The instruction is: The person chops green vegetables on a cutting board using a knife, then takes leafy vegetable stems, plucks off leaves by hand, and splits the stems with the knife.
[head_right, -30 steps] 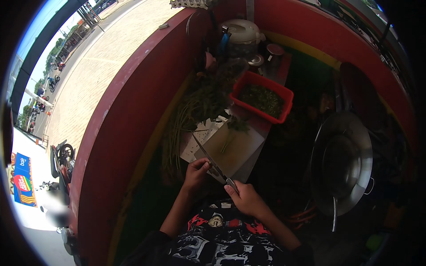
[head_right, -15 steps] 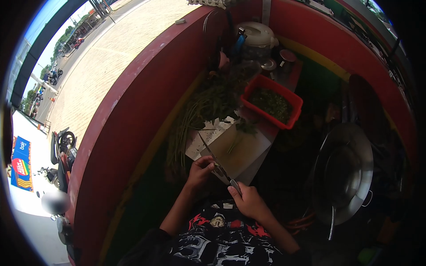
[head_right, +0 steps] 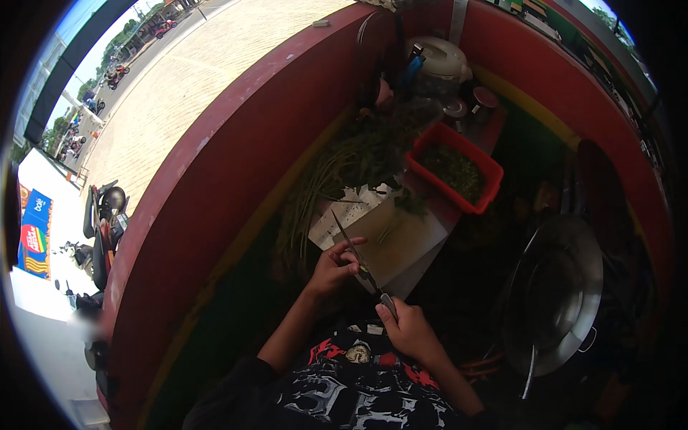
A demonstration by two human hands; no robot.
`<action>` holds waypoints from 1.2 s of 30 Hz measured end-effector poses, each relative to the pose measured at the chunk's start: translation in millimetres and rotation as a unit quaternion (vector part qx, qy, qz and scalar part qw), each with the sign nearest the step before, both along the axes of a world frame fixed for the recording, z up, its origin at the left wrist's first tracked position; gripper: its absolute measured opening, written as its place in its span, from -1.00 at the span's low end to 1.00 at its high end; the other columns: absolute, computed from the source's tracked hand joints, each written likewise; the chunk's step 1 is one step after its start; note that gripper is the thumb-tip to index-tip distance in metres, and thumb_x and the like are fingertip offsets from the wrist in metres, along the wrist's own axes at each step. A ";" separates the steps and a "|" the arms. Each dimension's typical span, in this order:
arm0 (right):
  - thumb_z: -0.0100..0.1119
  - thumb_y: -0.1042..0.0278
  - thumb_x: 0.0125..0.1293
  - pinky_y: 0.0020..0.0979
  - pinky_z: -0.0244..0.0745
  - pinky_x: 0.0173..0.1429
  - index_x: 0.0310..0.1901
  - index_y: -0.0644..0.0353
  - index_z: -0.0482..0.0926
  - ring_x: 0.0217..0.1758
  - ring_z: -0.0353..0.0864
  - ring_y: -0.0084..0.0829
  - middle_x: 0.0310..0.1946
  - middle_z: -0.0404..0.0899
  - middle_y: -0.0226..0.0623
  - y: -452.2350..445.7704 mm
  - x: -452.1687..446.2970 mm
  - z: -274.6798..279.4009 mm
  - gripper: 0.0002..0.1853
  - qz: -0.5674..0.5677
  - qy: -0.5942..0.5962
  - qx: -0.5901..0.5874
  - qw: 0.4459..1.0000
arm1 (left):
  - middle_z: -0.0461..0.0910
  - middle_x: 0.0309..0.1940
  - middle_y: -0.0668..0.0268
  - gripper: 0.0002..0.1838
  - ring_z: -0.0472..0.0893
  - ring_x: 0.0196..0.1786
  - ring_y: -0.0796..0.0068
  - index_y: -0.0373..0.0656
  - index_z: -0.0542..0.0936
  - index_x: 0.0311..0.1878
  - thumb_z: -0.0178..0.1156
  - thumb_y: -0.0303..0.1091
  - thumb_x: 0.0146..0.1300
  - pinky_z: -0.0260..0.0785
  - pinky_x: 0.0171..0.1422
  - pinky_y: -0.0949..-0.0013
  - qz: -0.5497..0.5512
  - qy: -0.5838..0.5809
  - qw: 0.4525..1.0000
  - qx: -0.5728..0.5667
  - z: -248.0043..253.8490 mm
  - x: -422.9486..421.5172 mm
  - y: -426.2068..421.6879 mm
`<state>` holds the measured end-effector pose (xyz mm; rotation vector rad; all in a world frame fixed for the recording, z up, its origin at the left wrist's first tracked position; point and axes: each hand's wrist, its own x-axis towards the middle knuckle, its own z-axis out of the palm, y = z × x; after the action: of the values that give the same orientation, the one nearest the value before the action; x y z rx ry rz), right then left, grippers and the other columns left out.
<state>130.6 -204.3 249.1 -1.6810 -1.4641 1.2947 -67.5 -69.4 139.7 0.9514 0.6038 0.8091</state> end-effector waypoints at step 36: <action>0.12 0.18 0.57 -0.34 0.47 -0.34 -0.17 0.33 0.57 -0.52 0.62 -0.35 -0.57 0.55 -0.17 -11.7 18.2 5.0 -0.69 -0.004 0.043 0.065 0.997 | 0.63 -0.12 0.32 -0.88 0.60 -0.09 0.55 -0.23 0.75 -0.14 0.43 -0.47 0.28 0.46 -0.02 0.44 -0.022 -0.069 0.983 0.166 2.5 12.7 13.5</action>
<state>148.8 -215.9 254.1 -1.5283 -1.4574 1.2252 -54.8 -56.0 142.2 1.1953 0.3298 0.9447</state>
